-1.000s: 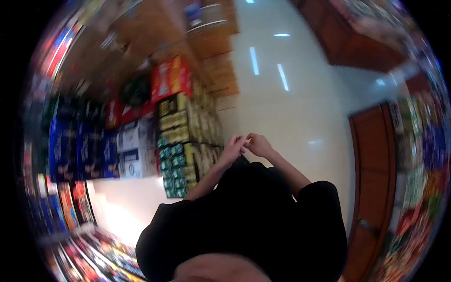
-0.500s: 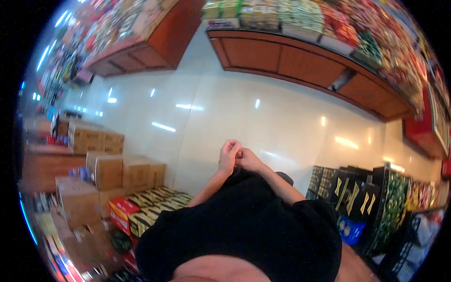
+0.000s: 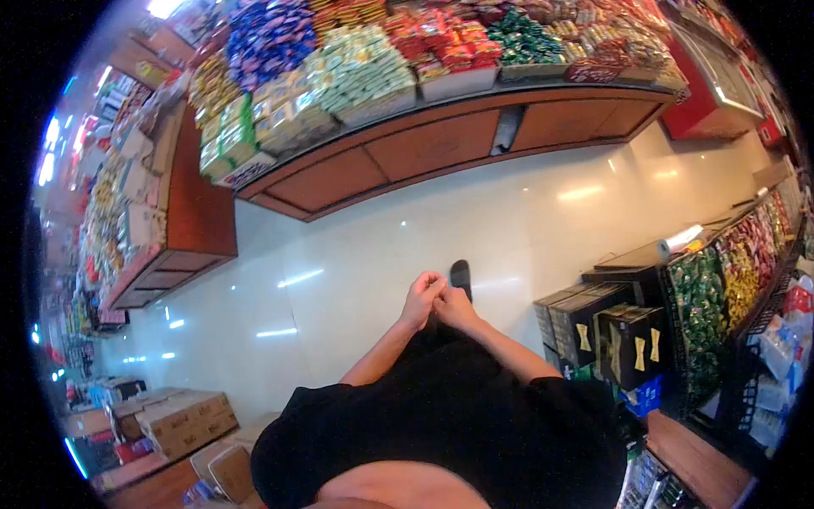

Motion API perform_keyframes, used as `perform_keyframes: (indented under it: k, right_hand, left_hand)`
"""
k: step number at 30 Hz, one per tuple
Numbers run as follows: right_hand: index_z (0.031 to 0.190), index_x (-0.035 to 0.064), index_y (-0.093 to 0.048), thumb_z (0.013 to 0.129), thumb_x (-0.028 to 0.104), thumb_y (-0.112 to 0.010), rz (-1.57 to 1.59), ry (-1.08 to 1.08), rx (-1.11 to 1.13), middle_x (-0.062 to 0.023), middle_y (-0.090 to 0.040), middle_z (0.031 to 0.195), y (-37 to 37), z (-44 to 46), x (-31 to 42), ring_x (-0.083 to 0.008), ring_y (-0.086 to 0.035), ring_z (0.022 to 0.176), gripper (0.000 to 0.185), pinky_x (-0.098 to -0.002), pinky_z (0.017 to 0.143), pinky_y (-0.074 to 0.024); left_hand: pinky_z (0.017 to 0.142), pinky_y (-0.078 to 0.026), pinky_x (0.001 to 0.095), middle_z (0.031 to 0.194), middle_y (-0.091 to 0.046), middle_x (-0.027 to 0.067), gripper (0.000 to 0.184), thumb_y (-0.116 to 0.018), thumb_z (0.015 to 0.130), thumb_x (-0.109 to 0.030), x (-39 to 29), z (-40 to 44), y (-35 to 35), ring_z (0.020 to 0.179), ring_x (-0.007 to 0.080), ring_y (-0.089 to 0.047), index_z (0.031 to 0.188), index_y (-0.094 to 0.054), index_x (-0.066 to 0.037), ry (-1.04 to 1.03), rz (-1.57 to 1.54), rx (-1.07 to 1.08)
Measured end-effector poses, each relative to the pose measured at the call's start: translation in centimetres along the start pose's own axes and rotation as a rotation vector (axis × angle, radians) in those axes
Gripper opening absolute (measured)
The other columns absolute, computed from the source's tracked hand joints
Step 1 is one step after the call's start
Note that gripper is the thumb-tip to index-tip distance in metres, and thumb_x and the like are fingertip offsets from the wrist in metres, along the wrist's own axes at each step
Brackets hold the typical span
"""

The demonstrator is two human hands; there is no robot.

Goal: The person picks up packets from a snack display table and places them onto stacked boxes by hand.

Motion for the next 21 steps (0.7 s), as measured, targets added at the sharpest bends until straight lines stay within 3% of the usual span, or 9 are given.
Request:
perform_keyframes:
  k: [3,7,10,15,17,21]
  right_hand:
    - [0.091,-0.0045,-0.061,0.082,0.015,-0.056,-0.007,0.036,-0.068,-0.0154,-0.065,0.073,6.3,5.2,1.7,-0.0212,-0.064,0.070,0.022,-0.0327,0.061,-0.0501]
    - [0.100,-0.0002,-0.059,0.078,0.007,-0.053,-0.189,0.181,-0.175,-0.0166,-0.064,0.095,13.2,10.2,4.6,-0.0298,-0.063,0.088,0.024,-0.0376,0.074,-0.0498]
    - [0.092,0.0062,-0.062,0.078,0.018,-0.054,-0.198,0.348,-0.436,-0.0177,-0.064,0.088,16.4,13.5,4.5,-0.0368,-0.061,0.082,0.020,-0.0423,0.068,-0.0487]
    - [0.093,0.0115,-0.062,0.080,0.020,-0.053,-0.555,0.067,-0.170,-0.0150,-0.064,0.088,24.2,18.9,1.7,-0.0336,-0.061,0.083,0.018,-0.0420,0.069,-0.0484]
    - [0.094,0.0028,-0.060,0.079,0.015,-0.056,-0.322,0.124,-0.234,-0.0157,-0.063,0.086,27.6,22.7,-0.2,-0.0331,-0.061,0.081,0.020,-0.0395,0.069,-0.0484]
    - [0.098,0.0008,-0.059,0.082,0.019,-0.055,-0.240,0.008,-0.331,-0.0177,-0.063,0.085,34.7,32.3,-5.0,-0.0322,-0.062,0.079,0.025,-0.0367,0.071,-0.0490]
  left_hand:
    - [0.070,-0.043,0.0240,0.082,-0.056,0.0034,0.023,-0.061,0.086,-0.022,-3.4,6.8,-4.0,0.076,0.0101,-0.052,0.096,-0.055,-0.003,-0.028,0.038,0.025]
    - [0.072,-0.045,0.0270,0.086,-0.058,0.0058,0.026,-0.064,0.083,-0.024,-8.3,14.6,-8.7,0.079,0.0128,-0.053,0.093,-0.056,-0.001,-0.070,0.241,0.102]
    - [0.073,-0.046,0.0284,0.087,-0.059,0.0075,0.027,-0.064,0.083,-0.024,-10.6,19.5,-11.3,0.080,0.0139,-0.055,0.093,-0.056,-0.001,-0.110,0.416,0.224]
    - [0.076,-0.048,0.0315,0.089,-0.060,0.0107,0.030,-0.063,0.083,-0.026,-12.7,27.2,-14.4,0.085,0.0176,-0.059,0.097,-0.056,-0.001,-0.084,0.727,0.405]
    - [0.075,-0.048,0.0322,0.095,-0.061,0.0127,0.032,-0.063,0.084,-0.027,-14.3,30.4,-15.7,0.084,0.0189,-0.060,0.101,-0.056,-0.001,-0.076,0.712,0.417]
    - [0.076,-0.048,0.0326,0.098,-0.062,0.0131,0.037,-0.062,0.084,-0.031,-15.6,38.8,-18.1,0.085,0.0188,-0.060,0.105,-0.055,0.000,0.037,0.692,0.324]
Point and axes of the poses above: each hand's wrist, its own z-axis towards the middle knuckle, its own y-axis out of the back of the hand, x = y × z, the point moved 3 cm from there along z, towards the middle knuckle
